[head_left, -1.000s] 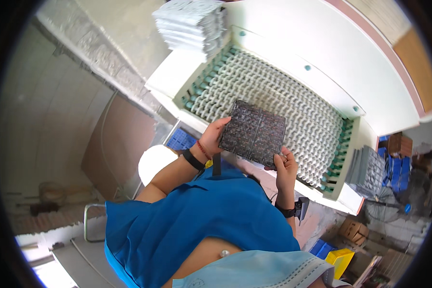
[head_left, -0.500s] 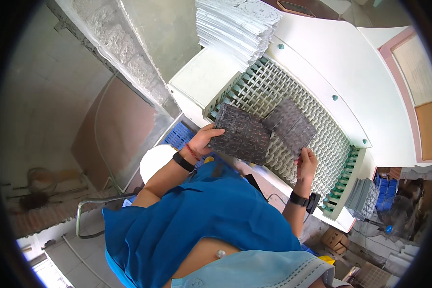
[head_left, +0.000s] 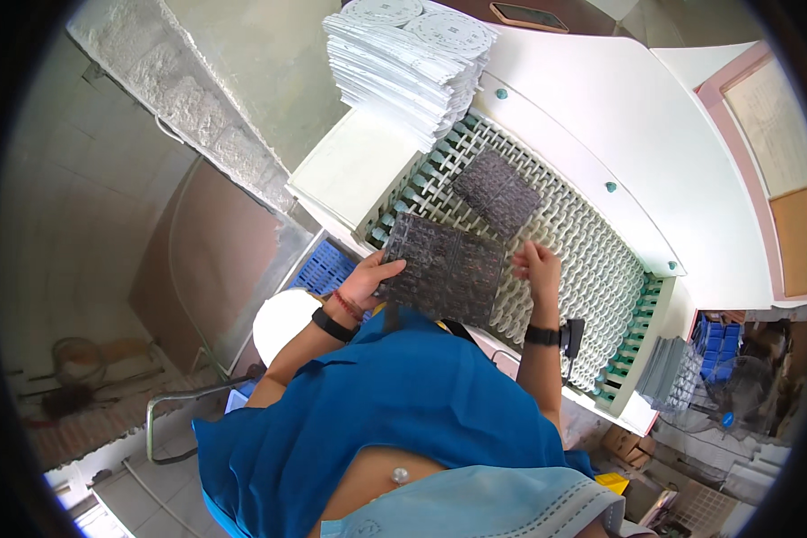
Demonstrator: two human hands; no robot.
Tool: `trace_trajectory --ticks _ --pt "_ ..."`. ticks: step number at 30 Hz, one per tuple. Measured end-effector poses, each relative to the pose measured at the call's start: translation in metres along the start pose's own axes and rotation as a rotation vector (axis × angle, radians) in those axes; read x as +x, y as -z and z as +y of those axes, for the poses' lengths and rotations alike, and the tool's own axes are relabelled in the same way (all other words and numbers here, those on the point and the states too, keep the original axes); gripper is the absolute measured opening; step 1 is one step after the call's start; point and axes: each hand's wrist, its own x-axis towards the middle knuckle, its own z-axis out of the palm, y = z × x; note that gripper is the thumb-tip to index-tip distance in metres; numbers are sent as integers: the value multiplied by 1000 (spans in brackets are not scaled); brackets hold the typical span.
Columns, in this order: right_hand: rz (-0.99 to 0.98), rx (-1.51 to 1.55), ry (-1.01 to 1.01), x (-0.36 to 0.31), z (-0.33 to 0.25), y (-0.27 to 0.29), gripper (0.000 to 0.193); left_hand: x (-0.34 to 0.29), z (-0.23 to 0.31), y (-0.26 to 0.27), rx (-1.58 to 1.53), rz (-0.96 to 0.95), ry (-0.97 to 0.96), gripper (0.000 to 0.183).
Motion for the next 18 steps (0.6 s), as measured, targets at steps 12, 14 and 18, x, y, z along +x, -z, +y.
trace_trajectory --ticks 12,14,18 --pt "147 27 114 5 6 117 19 83 -2 -48 4 32 -77 37" --pt "239 31 136 25 14 145 20 90 3 -48 -19 49 -56 40" --pt "463 -377 182 47 24 191 24 99 3 -57 -88 120 -57 50"
